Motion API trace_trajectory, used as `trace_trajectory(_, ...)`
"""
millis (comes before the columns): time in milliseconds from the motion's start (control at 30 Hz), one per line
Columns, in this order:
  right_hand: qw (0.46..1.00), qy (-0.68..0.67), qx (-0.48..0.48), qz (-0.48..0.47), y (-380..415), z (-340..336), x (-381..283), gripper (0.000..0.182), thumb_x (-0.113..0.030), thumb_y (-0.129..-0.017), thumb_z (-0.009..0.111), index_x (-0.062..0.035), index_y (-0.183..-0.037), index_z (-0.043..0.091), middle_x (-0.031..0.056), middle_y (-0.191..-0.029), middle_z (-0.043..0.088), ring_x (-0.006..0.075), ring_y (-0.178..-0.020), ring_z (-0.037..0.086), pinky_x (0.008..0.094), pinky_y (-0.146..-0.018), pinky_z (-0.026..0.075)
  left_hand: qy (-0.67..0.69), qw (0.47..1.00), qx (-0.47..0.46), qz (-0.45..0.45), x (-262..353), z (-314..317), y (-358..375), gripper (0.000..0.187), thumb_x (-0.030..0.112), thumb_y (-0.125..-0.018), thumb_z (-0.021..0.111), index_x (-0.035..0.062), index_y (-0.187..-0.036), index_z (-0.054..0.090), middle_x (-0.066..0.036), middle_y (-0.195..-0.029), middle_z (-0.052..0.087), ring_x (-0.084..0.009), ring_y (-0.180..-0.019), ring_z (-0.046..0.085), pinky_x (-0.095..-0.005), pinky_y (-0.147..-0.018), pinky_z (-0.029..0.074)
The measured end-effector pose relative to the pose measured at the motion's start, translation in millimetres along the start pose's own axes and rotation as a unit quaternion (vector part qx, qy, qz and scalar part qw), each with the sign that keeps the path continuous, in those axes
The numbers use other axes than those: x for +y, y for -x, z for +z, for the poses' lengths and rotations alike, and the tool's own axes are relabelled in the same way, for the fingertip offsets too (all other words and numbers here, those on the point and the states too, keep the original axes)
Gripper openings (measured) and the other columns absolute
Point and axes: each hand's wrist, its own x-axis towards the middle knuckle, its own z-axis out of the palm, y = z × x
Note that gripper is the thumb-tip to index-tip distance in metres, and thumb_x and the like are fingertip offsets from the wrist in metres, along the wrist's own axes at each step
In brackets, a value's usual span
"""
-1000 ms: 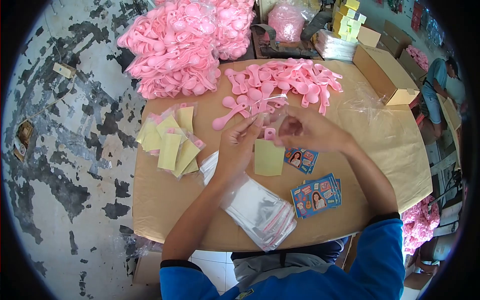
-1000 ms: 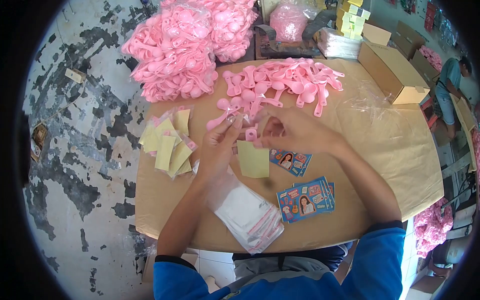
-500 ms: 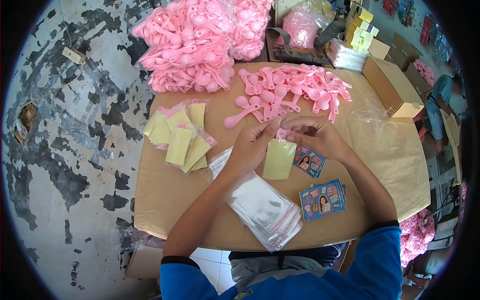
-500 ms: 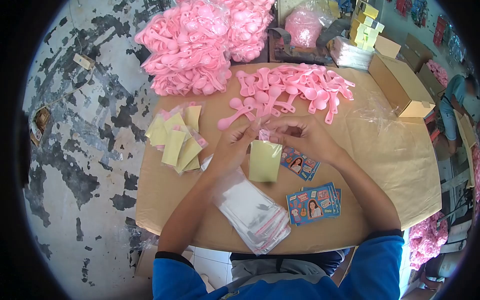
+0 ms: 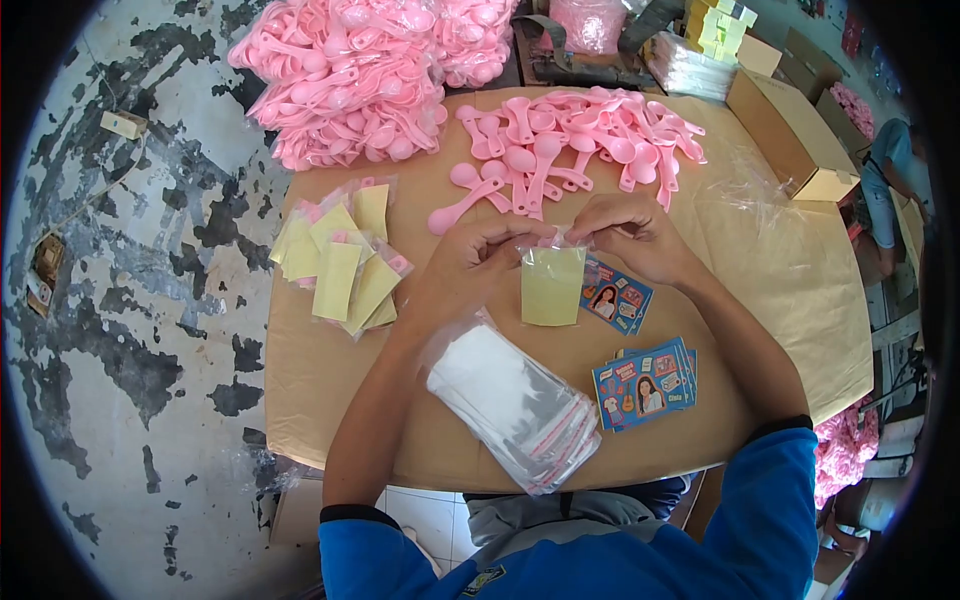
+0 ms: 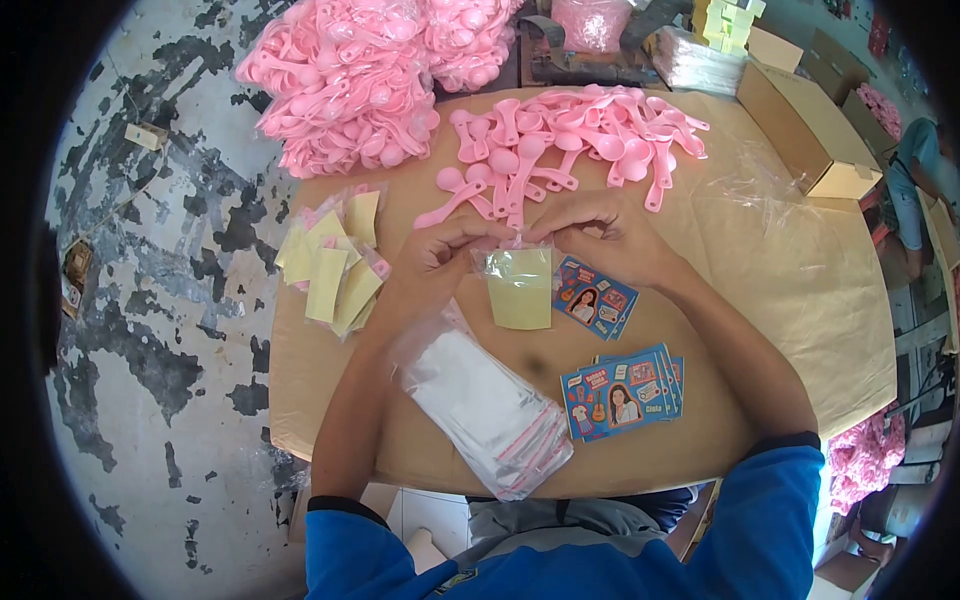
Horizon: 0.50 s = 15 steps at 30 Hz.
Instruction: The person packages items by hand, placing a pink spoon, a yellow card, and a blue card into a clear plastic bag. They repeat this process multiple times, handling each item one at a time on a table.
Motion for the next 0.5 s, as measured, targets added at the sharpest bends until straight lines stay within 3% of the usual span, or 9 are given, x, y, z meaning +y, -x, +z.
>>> trace_trajectory(200, 0.993, 0.093, -0.026, -0.066, -0.7, -2.4, -0.2, 0.026, 0.012, -0.074, 0.054, -0.0027, -0.086, 0.071, 0.0084, -0.085, 0.069, 0.0177, -0.078, 0.062, 0.0300, -0.069, 0.048, -0.039, 0.999, -0.006, -0.014, -1.8, -7.1, 2.0, 0.015, -0.001, -0.091, 0.051, -0.0022, -0.101, 0.063, -0.003, -0.090, 0.061, -0.0085, -0.085, 0.056, -0.0233, -0.080, 0.045)
trace_trajectory(300, 0.988, 0.132, -0.030, -0.075, -1.8, -2.7, -4.6, 0.022, 0.010, -0.073, 0.055, -0.0031, -0.081, 0.071, 0.0075, -0.082, 0.068, 0.0179, -0.075, 0.061, 0.0305, -0.067, 0.048, 0.027, 1.000, 0.002, -0.012, 1.9, -6.0, 3.0, 0.006, 0.002, -0.090, 0.053, -0.0022, -0.092, 0.058, 0.001, -0.081, 0.054, -0.0070, -0.081, 0.052, -0.0233, -0.076, 0.044)
trace_trajectory(367, 0.983, 0.165, -0.028, -0.072, -1.9, -2.6, -7.3, 0.018, 0.009, -0.073, 0.056, -0.0026, -0.075, 0.069, 0.0067, -0.080, 0.068, 0.0186, -0.074, 0.061, 0.0307, -0.067, 0.048, -0.037, 0.999, 0.000, -0.006, -0.2, -6.2, 3.0, 0.005, 0.002, -0.088, 0.059, -0.0008, -0.088, 0.055, 0.001, -0.082, 0.053, -0.0068, -0.082, 0.054, -0.0237, -0.075, 0.046)
trace_trajectory(467, 0.941, 0.299, -0.058, -0.148, -3.5, -15.0, -0.6, 0.019, 0.008, -0.074, 0.056, -0.0027, -0.087, 0.065, 0.0065, -0.087, 0.067, 0.0168, -0.077, 0.060, 0.0304, -0.068, 0.047, -0.048, 0.999, -0.006, -0.014, -4.7, -5.1, 3.1, 0.016, 0.002, -0.084, 0.067, 0.0020, -0.085, 0.050, 0.001, -0.083, 0.053, -0.0067, -0.082, 0.057, -0.0229, -0.071, 0.048)
trace_trajectory(500, 0.966, 0.233, -0.002, -0.114, -2.9, -11.1, 1.3, 0.017, 0.003, -0.077, 0.057, -0.0026, -0.093, 0.062, 0.0077, -0.089, 0.066, 0.0178, -0.077, 0.060, 0.0309, -0.068, 0.048, -0.038, 0.999, -0.009, -0.020, -6.1, -5.2, 3.2, 0.020, 0.002, -0.083, 0.069, 0.0031, -0.085, 0.049, 0.001, -0.083, 0.053, -0.0067, -0.082, 0.057, -0.0224, -0.070, 0.048)
